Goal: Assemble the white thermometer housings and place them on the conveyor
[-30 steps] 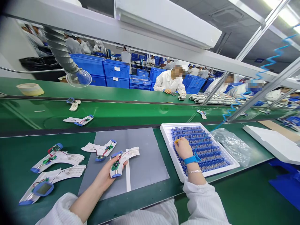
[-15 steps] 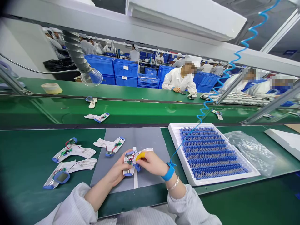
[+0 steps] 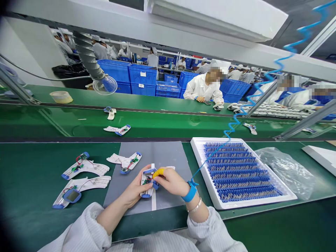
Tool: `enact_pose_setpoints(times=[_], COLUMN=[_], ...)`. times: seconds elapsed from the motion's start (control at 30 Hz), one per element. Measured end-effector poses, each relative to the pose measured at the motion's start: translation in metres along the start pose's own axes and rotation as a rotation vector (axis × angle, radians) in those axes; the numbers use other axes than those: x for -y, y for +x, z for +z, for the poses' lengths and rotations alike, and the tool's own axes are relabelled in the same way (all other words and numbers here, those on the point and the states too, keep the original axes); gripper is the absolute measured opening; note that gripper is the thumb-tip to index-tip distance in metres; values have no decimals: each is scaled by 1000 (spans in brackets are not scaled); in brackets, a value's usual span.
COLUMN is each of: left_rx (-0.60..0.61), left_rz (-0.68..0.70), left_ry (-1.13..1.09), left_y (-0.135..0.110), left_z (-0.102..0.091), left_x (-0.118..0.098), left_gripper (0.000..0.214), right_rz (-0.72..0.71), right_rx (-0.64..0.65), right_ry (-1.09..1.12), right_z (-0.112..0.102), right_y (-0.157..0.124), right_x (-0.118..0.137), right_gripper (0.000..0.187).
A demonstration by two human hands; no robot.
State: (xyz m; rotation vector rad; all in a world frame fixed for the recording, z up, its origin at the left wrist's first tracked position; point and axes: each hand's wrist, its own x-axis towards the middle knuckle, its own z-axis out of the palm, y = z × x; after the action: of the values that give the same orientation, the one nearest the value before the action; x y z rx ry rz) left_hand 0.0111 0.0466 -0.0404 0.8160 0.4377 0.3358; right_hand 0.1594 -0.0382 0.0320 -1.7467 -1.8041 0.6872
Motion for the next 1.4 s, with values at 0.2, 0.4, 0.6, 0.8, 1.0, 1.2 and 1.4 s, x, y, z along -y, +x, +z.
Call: enact_pose_setpoints(times=[0.2,0.4,0.6,0.8,1.0,1.2,1.4], left_rx=[9,27,-5,-21,-171,-250,-233], left_rz=[38,17,-2,22,43,52,43], left_ry=[71,70,56,38,-127,-215,-196], left_y=[1,-2,-2,0,2,2,2], left_z=[-2,0,3,1,3,4,5], left_x=[4,1,-1,2,-5,-12,-11], left_gripper=[68,73,78,72,64,66,64], right_rz=[14,-28,-40,-32,122,100,69], right_rx=[85,119,139,94,-163,-159,-121], right_ry=[-42,-43,-60,-38,-20,-139,-157], right_z=[-6,-7,-8,-6,7,21,18], right_y=[0,2,3,4,2,3,7], right_x=[4,-1,-3,-3,1,0,-2], right_gripper=[26,29,26,22,29,21,41])
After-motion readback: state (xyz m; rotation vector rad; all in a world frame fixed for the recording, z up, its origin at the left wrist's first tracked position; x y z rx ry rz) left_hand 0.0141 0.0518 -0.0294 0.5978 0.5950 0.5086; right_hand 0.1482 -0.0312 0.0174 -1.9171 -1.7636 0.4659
